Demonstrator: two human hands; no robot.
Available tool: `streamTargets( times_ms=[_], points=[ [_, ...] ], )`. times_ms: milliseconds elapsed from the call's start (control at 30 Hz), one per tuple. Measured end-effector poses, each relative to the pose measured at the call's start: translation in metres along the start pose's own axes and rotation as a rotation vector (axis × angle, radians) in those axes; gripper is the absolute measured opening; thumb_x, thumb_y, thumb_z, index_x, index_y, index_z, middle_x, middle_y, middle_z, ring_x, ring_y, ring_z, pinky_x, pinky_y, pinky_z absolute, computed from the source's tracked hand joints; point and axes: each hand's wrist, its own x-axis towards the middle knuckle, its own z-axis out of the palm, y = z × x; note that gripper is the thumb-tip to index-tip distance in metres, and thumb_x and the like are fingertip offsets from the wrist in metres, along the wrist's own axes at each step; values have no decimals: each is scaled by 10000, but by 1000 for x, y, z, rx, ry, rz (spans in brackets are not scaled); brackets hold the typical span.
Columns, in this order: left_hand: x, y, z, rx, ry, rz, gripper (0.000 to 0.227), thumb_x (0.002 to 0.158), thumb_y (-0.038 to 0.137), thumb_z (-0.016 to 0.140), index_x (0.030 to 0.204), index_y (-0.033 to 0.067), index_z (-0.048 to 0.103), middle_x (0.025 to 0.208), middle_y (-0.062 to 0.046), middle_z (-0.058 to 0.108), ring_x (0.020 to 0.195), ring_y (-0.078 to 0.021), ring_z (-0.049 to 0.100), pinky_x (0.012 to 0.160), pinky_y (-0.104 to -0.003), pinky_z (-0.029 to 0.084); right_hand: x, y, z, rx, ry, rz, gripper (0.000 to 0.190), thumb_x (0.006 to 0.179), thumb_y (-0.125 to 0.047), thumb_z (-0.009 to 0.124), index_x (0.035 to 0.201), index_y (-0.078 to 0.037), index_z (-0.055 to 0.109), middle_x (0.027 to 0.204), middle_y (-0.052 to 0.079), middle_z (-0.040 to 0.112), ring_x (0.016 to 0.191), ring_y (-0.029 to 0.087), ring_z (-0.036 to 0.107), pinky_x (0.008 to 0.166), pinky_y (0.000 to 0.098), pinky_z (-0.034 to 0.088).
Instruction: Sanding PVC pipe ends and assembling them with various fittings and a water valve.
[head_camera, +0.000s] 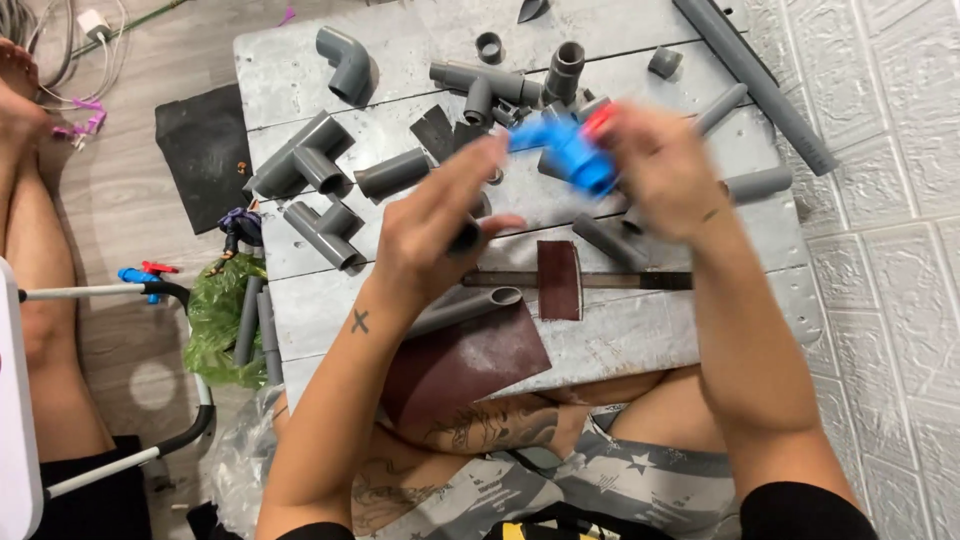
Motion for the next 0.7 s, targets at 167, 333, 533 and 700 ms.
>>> streamTargets(
  times_ms=[167, 333, 533, 700],
  points=[
    [-19, -13, -4, -78, -126, -337, 794, 872, 149, 947, 1489, 145, 447, 1103, -58, 741, 821, -119, 701, 733, -234, 600, 8, -2, -48, -402, 179, -133, 167, 1192, 23, 554, 1204, 130, 682, 987, 186, 592, 758, 254, 518, 692, 379, 435],
    [-5, -4, -13, -429, -137, -546, 590, 807, -56, 630, 1333, 123, 432, 1028, -78, 615, 1001, -197, 613, 888, -313, 542, 12, 26, -46, -605, 147, -100, 114, 1132, 82, 655, 1220, 114, 719, 1133, 193, 532, 853, 290, 546, 775, 404, 481],
    [-17, -30, -11, -983, -153, -656, 640, 706, -137, 379, 1274, 148, 304, 1188, -108, 463, 892, -193, 581, 716, -346, 601, 13, 18, -34, -747, 122, -135, 349, 887, 130, 719, 1233, 104, 756, 1294, 255, 519, 1103, 382, 485, 1001, 463, 461],
    [-11, -32, -22, -816, -55, -601, 552, 925, -170, 540, 1329, 164, 369, 1150, -70, 552, 1208, -246, 648, 1021, -389, 657, 21, -23, 15, -443, 161, -333, 254, 926, 64, 762, 1178, 32, 744, 1079, 164, 549, 949, 293, 522, 787, 400, 448]
  ],
)
